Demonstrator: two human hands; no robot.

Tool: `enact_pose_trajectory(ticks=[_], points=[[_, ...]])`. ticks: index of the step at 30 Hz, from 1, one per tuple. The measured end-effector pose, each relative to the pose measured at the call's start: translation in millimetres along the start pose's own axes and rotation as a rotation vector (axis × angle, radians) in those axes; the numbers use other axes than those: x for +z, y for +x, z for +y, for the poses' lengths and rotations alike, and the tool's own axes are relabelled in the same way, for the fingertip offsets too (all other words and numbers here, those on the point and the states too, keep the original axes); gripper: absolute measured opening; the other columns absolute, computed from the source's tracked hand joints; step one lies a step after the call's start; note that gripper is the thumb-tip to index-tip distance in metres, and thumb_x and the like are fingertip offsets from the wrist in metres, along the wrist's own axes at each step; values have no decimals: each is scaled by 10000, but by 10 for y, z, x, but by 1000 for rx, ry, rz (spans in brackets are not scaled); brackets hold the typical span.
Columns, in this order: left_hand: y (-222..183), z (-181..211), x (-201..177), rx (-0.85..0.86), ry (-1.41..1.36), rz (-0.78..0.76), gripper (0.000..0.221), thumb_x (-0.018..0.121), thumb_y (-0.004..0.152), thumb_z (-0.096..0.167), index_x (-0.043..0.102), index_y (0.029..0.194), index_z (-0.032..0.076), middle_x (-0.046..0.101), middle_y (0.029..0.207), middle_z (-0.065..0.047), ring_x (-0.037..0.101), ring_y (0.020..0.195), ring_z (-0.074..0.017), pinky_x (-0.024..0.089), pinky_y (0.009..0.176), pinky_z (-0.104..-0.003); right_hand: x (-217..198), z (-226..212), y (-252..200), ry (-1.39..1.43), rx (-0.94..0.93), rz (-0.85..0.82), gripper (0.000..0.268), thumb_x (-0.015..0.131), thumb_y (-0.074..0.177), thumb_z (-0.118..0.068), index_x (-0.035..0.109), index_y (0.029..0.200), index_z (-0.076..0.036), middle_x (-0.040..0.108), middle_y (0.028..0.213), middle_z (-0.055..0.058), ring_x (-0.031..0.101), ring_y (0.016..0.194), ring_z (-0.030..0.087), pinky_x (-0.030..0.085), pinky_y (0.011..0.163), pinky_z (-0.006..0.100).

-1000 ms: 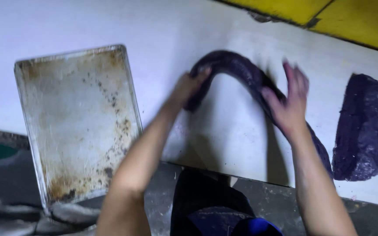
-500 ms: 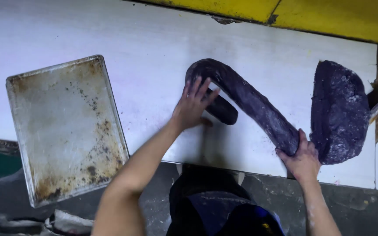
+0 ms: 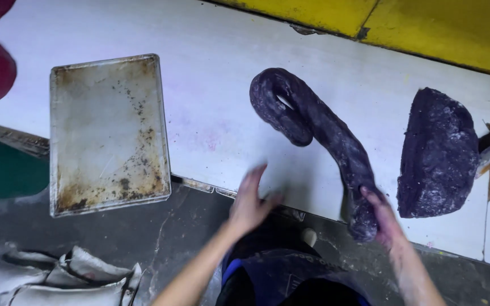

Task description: Shaping large pieces of purple dough into long logs and coiling them onto baking trays.

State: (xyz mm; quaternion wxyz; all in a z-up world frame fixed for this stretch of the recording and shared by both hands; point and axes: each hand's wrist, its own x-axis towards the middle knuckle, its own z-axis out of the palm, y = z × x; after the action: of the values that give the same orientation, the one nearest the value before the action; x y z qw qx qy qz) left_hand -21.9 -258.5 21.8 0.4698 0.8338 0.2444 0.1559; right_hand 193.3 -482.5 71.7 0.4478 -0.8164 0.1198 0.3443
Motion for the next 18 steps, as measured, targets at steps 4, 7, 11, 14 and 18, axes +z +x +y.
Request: enact_pose_trajectory(ticks=[4,7,11,14,18], points=[[-359,-389,286,-212,-152,-12,1090,919,663,399,372,1586,206,542,1477,-99,494,1395,-311,377,1182,-486,713,400,57,556,234,-121,540,732,902,-584,653,1131,-101,713,933,104,732,802,299,615,653,459],[23,-455,224,-332,-215,54,1072,874,700,474,331,1585,203,565,1447,-140,541,1342,-339,426,1129,-505,1621,-93,-494,630,313,-173,567,697,898,-600,616,1160,-104,719,983,141,722,779,335,587,575,432],[833,-633,-36,-496,-307,153,1057,791,767,610,258,1582,199,606,1391,-214,623,1247,-391,513,1034,-538,1989,-303,-532,317,80,-444,962,758,851,-451,279,1606,-97,566,1442,246,639,1175,395,562,877,528],[1642,-781,-219,-602,-367,216,1060,737,812,700,209,1580,196,634,1354,-263,679,1184,-426,572,971,-561,1448,-500,-485,-33,-300,-334,477,741,909,-267,692,1354,-100,719,1253,160,630,1180,236,515,1008,404],[1620,-613,-343,-594,-319,218,959,706,804,731,277,1496,225,642,1360,-167,670,1221,-358,575,977,-506,709,-474,269,-27,-412,-93,374,721,961,-174,672,1305,-36,702,1107,164,665,991,252,568,881,420]])
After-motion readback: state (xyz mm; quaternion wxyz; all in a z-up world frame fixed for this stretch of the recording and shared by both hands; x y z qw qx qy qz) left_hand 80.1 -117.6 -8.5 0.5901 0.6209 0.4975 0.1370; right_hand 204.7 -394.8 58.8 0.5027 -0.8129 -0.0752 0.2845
